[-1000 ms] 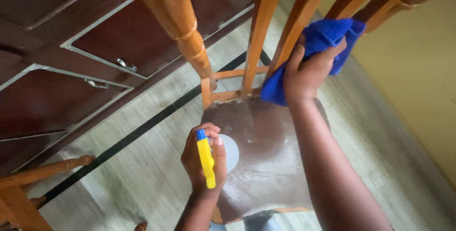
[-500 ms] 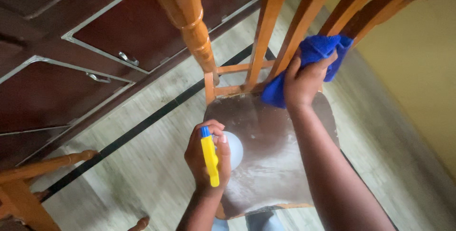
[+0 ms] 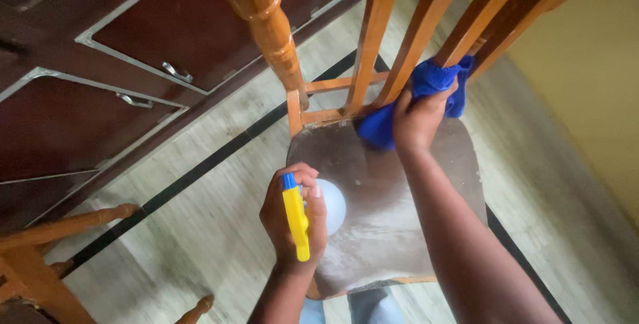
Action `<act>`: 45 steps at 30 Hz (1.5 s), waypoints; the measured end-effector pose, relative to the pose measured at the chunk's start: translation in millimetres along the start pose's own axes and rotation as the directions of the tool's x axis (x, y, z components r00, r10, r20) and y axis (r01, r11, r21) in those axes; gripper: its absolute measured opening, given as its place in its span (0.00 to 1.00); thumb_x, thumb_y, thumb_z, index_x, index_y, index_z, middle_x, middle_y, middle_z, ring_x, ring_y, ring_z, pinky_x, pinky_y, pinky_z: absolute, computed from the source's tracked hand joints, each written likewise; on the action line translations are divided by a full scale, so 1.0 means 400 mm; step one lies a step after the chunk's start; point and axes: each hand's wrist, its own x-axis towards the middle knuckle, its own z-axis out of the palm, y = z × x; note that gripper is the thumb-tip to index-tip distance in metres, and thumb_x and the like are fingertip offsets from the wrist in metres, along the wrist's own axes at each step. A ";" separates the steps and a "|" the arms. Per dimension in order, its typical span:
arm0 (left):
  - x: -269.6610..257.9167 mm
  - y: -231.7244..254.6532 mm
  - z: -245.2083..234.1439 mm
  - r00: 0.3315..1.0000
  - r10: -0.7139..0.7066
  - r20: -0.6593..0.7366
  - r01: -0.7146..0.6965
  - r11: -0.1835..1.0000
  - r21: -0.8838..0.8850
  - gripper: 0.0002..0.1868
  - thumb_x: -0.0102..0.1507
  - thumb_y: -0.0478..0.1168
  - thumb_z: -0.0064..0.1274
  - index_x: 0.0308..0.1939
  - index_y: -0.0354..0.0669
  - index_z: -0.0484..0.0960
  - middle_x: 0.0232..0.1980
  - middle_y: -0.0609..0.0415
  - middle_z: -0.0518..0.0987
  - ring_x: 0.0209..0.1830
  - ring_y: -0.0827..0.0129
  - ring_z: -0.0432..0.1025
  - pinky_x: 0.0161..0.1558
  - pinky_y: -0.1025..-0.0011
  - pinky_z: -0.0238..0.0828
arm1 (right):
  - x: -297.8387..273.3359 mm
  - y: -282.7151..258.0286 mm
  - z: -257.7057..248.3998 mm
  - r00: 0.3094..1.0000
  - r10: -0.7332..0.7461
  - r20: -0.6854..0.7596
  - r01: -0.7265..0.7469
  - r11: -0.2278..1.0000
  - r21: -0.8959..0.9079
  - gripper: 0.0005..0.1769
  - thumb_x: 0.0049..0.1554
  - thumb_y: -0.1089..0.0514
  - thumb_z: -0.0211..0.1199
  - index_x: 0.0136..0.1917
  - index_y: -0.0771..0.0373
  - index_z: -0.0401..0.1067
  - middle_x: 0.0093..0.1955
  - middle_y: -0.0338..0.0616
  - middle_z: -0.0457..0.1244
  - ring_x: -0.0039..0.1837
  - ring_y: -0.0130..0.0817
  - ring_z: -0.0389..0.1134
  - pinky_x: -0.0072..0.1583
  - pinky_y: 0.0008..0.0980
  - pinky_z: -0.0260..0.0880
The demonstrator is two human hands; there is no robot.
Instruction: The person wipes a wooden chair with a blue cloth while holding a spray bottle in their other hand.
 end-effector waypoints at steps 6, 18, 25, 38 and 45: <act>-0.006 0.003 0.004 1.000 -0.008 -0.001 0.008 1.000 -0.025 0.09 0.67 0.43 0.49 0.41 0.41 0.73 0.47 0.51 0.81 0.36 0.67 0.74 0.38 0.73 0.73 | -0.027 0.035 0.004 0.999 -0.029 0.034 0.032 0.995 -0.094 0.39 0.56 0.70 0.61 0.77 0.68 0.49 0.65 0.67 0.62 0.67 0.66 0.64 0.69 0.50 0.63; -0.007 0.000 0.010 1.000 -0.007 0.012 0.007 1.000 -0.004 0.09 0.67 0.43 0.49 0.41 0.41 0.73 0.47 0.51 0.81 0.36 0.67 0.74 0.37 0.73 0.71 | -0.080 0.021 -0.017 0.980 0.049 0.195 -0.026 0.993 -0.115 0.35 0.56 0.71 0.54 0.76 0.63 0.55 0.68 0.64 0.62 0.68 0.68 0.61 0.68 0.50 0.62; -0.007 0.005 0.026 1.000 0.008 0.008 -0.008 1.000 0.010 0.08 0.67 0.42 0.50 0.41 0.41 0.74 0.47 0.51 0.81 0.35 0.67 0.74 0.38 0.73 0.71 | -0.083 -0.014 -0.060 0.843 0.415 0.343 -0.396 0.909 -0.126 0.26 0.69 0.58 0.44 0.80 0.55 0.54 0.65 0.63 0.65 0.61 0.64 0.67 0.65 0.49 0.64; -0.015 -0.003 0.057 1.000 0.008 0.017 -0.009 1.000 0.019 0.08 0.67 0.43 0.50 0.42 0.41 0.74 0.47 0.50 0.81 0.35 0.66 0.74 0.38 0.71 0.72 | -0.185 0.099 -0.153 0.794 -0.082 0.602 0.480 0.691 -0.540 0.21 0.51 0.61 0.58 0.59 0.53 0.76 0.72 0.42 0.61 0.72 0.49 0.60 0.69 0.64 0.55; -0.010 0.005 0.056 0.999 0.007 0.039 -0.008 1.000 0.025 0.08 0.67 0.42 0.50 0.43 0.41 0.74 0.47 0.50 0.81 0.35 0.66 0.74 0.38 0.70 0.72 | -0.225 0.056 -0.220 0.805 0.012 0.594 0.326 0.827 -0.458 0.13 0.49 0.64 0.64 0.48 0.58 0.79 0.61 0.42 0.68 0.64 0.49 0.64 0.61 0.52 0.63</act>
